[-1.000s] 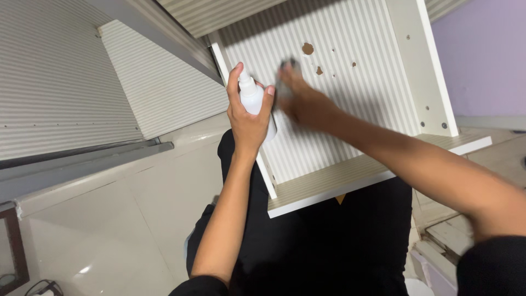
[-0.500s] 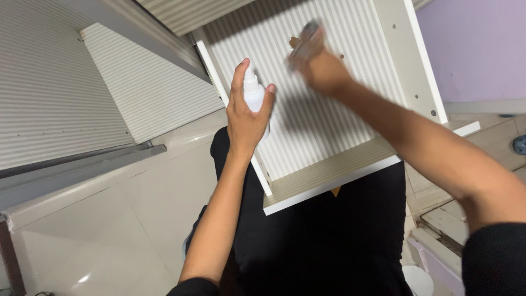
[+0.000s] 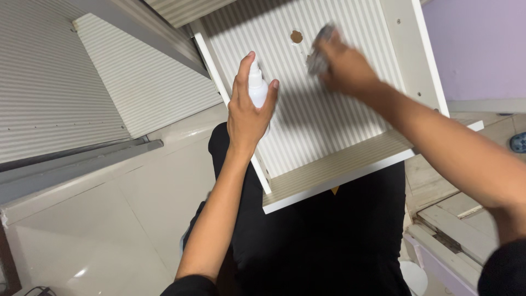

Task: The person sprays a white cleaning solution onto the bottom of an open white drawer and wipes the surface with a patterned cloth. The person repeatedly sprays and wipes the same area to remove visible stains.

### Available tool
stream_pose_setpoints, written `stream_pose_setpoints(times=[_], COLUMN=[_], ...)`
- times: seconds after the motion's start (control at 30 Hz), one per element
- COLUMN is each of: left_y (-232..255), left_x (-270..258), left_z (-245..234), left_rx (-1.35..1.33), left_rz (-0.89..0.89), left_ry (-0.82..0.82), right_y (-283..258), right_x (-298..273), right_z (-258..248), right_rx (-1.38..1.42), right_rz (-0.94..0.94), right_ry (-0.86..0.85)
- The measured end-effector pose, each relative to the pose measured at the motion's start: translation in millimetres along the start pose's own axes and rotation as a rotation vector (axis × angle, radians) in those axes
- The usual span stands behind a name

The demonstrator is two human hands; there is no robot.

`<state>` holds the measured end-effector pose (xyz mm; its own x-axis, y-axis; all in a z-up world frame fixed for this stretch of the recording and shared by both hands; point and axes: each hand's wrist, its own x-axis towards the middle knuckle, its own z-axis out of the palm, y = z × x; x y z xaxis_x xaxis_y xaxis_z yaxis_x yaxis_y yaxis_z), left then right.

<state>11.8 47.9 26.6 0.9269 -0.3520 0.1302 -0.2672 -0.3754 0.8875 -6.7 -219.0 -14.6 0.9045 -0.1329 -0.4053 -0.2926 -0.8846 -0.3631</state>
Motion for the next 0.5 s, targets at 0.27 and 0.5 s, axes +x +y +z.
stream_pose_setpoints(times=[0.27,0.5], left_y=[-4,-6], left_x=[1,1], left_z=[2,5], left_rx=[0.092,0.098], left_rz=[0.061,0.015], left_ry=[0.017,0.008], right_y=[50,58], right_x=[-3,7], right_z=[-28,-20], right_rx=[0.073,-0.188], right_rz=[-0.099,-0.217], right_ry=[0.158,0.263])
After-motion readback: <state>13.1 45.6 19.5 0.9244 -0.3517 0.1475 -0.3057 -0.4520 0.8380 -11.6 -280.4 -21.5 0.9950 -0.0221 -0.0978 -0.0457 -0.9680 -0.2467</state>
